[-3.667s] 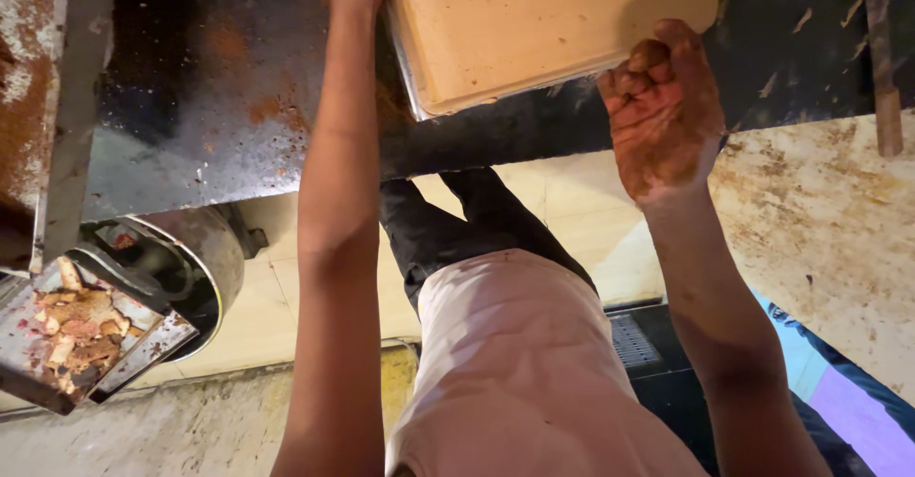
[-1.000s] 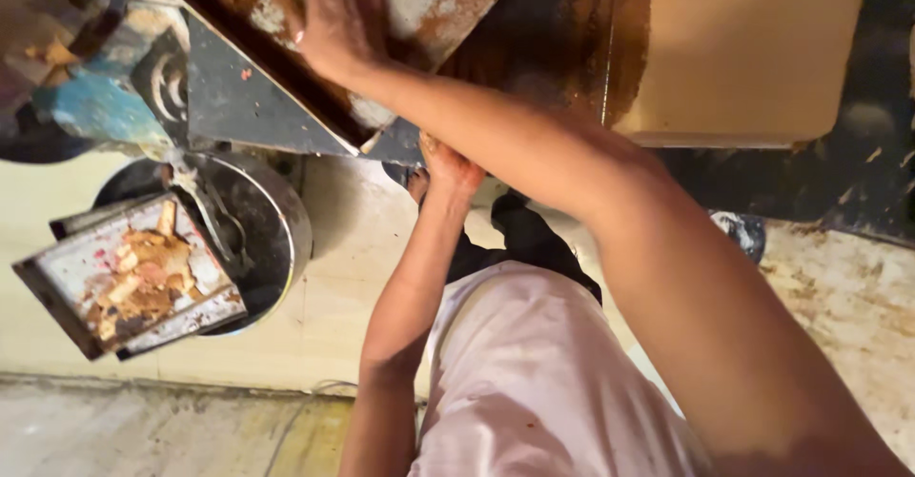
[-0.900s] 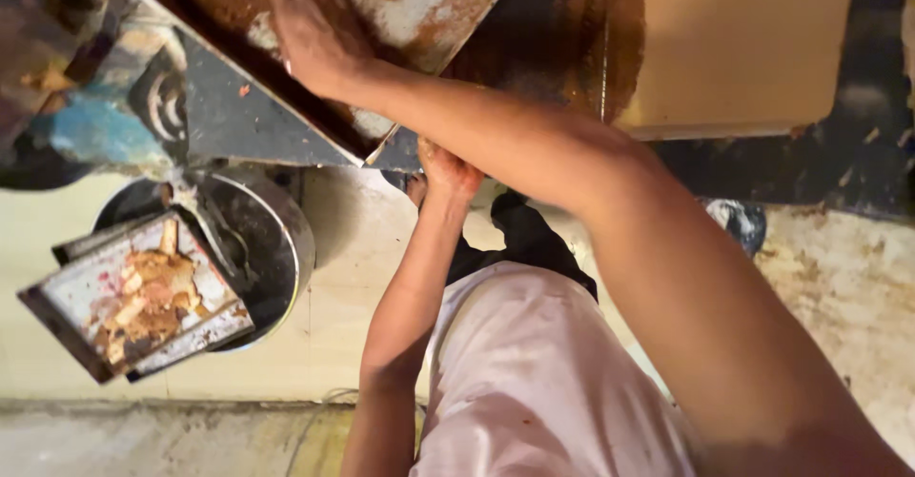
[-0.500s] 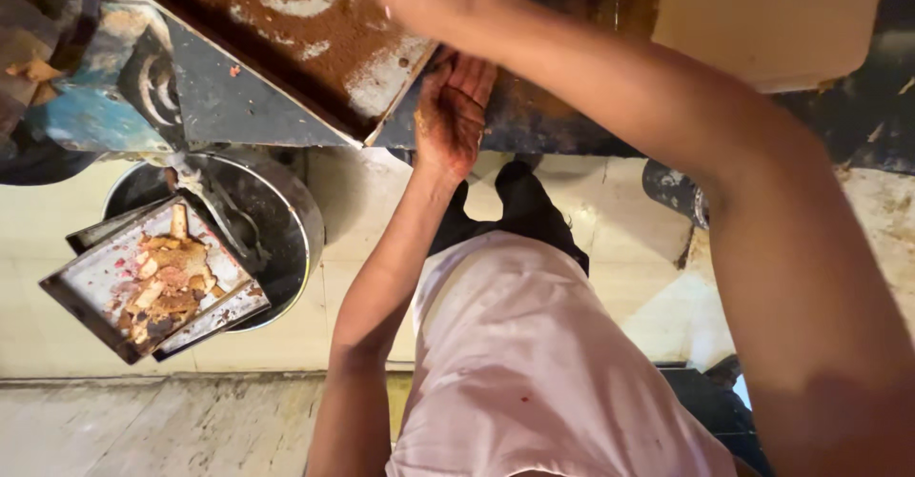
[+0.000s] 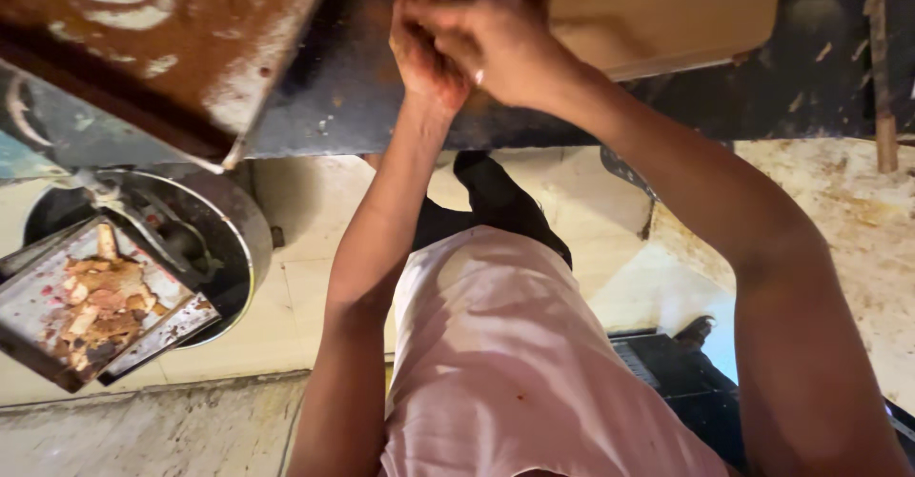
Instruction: The person rubs cocoa powder onto the surface of a cake by hand and spreads the powder evenly across a metal baking tray.
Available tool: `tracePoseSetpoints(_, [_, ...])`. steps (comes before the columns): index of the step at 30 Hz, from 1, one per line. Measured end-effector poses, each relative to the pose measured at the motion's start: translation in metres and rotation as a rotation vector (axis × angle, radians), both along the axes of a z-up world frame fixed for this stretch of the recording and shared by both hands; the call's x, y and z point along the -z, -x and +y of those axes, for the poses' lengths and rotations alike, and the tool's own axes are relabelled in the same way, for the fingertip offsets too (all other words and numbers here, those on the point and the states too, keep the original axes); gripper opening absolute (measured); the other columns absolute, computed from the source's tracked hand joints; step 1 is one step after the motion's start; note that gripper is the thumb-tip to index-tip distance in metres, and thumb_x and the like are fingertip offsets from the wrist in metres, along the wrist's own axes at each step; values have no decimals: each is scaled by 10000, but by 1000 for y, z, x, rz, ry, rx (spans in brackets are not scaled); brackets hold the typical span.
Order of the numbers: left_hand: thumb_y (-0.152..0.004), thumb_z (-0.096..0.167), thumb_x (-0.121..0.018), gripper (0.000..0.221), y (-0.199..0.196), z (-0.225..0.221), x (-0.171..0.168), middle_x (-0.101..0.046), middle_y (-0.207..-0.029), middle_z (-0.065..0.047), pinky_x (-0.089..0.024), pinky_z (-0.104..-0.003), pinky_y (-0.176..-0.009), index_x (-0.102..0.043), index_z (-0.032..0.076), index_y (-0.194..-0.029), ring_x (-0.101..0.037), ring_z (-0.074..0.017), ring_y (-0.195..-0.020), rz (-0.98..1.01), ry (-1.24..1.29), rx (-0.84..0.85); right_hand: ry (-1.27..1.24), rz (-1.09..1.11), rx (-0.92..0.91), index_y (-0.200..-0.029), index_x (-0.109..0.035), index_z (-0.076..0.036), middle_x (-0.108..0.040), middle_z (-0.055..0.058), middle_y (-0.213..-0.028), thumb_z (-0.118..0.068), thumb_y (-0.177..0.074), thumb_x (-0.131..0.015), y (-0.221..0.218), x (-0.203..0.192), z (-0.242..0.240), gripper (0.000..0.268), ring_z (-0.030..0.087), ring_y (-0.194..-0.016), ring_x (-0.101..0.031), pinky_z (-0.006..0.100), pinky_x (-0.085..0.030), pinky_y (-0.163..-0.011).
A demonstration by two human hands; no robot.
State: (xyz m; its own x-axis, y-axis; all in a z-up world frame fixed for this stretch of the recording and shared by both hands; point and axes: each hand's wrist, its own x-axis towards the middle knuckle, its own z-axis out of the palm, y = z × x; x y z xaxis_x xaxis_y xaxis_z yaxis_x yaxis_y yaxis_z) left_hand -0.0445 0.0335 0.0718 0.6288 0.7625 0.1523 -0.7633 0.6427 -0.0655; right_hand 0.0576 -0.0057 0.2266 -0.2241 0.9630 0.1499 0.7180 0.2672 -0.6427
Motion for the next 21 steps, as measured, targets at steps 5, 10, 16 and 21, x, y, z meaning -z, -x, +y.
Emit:
tracePoseSetpoints(5, [-1034, 445, -450, 482, -45, -2, 41, -673, -1273, -134, -432, -436, -1171, -601, 27, -1223, -604, -289, -1262, 217, 145, -76, 111, 220, 311, -1200, -658, 6, -719, 89, -1024, -111, -1152, -681, -102, 11, -48, 128, 173, -913, -702, 323, -575, -805])
tracePoseSetpoints(10, [-1243, 411, -415, 428, -85, -8, 74, -673, -1160, -98, -452, -374, -1050, -602, 32, -1175, -621, -238, -1139, 4, -99, -272, 207, 695, 488, -1219, -688, 10, -738, 73, -1144, -138, -1138, -730, -173, 22, -106, 174, 167, -1098, -723, 338, -602, -1057])
tracePoseSetpoints(16, [-1202, 514, -353, 607, -123, -32, 118, -525, -1504, -114, -252, -370, -1253, -470, 7, -1513, -438, -244, -1418, 472, -196, -379, 246, 843, 583, -1319, -676, -42, -738, 69, -1234, -270, -1128, -696, -209, 4, -150, 298, 183, -1197, -726, 373, -584, -1135])
tracePoseSetpoints(21, [-1172, 521, -280, 739, -114, -52, 183, -107, -1784, -101, -60, -381, -1384, -115, 28, -1697, -107, -242, -1661, 958, -352, -360, 189, 915, 565, -1344, -670, -50, -732, 90, -1295, -276, -1147, -701, -231, 6, -171, 300, 203, -1231, -720, 391, -586, -1153])
